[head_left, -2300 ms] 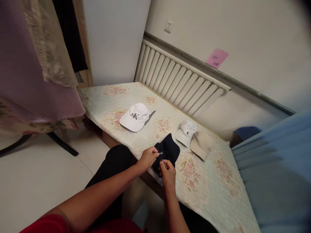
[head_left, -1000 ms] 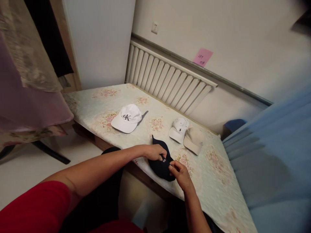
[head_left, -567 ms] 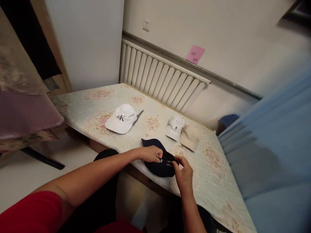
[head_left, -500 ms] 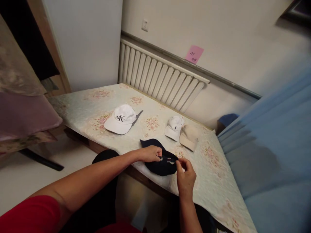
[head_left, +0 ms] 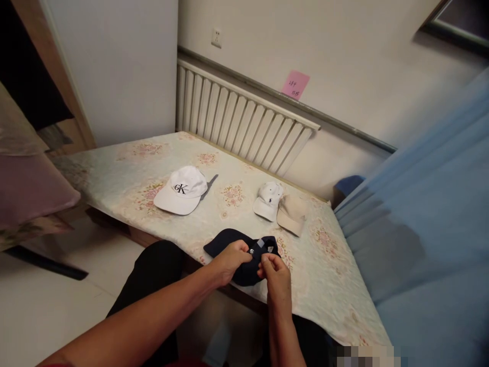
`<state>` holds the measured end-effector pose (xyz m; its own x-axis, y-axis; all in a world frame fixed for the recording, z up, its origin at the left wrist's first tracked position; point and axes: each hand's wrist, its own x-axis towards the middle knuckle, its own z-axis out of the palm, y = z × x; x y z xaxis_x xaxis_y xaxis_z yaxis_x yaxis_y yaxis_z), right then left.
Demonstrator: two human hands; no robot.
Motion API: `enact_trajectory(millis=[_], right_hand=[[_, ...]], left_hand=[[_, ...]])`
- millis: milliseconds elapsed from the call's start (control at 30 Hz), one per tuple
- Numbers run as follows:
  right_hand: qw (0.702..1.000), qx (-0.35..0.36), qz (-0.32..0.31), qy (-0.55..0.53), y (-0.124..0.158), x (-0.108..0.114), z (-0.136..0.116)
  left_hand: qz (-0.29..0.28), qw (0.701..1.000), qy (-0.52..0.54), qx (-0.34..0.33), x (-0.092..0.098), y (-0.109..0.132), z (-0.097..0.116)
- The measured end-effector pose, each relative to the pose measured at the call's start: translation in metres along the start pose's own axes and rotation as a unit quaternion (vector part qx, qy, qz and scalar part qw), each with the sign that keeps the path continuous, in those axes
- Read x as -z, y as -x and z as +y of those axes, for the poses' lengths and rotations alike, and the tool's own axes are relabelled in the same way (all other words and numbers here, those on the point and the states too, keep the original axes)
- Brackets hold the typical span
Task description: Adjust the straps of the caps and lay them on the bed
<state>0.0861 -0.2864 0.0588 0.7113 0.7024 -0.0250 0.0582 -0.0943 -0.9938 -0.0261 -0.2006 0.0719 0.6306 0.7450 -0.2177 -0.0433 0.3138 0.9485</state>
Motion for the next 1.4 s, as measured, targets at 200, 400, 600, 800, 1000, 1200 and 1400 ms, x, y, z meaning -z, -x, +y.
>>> enact_trajectory(millis=[200,400,600,800,1000,1200,1400], right_hand=[[0.999,-0.006,0.014,0.039,0.01,-0.005,0.011],[0.998,-0.012,0.046,0.049,0.017,-0.002,0.017],[0.998,-0.053,0.042,0.022,0.019,0.003,0.024],[0.996,-0.085,0.024,-0.017,0.02,0.003,0.028],[0.99,-0.113,0.04,-0.069,0.021,0.001,0.028],[0.981,-0.144,-0.006,-0.127,0.023,0.003,0.03],[0.969,-0.164,-0.049,-0.181,0.025,0.004,0.028]], left_hand=[[-0.011,0.999,-0.003,0.041,-0.001,0.004,-0.023],[-0.029,0.995,-0.096,0.029,-0.003,0.0,-0.038],[-0.033,0.989,-0.136,0.039,-0.01,0.0,-0.044],[-0.031,0.984,-0.172,0.029,-0.012,-0.003,-0.052],[-0.094,0.993,-0.07,0.028,-0.004,0.003,-0.043],[-0.146,0.985,0.069,0.056,0.005,0.005,-0.039],[-0.153,0.971,0.164,0.083,0.009,0.0,-0.046]])
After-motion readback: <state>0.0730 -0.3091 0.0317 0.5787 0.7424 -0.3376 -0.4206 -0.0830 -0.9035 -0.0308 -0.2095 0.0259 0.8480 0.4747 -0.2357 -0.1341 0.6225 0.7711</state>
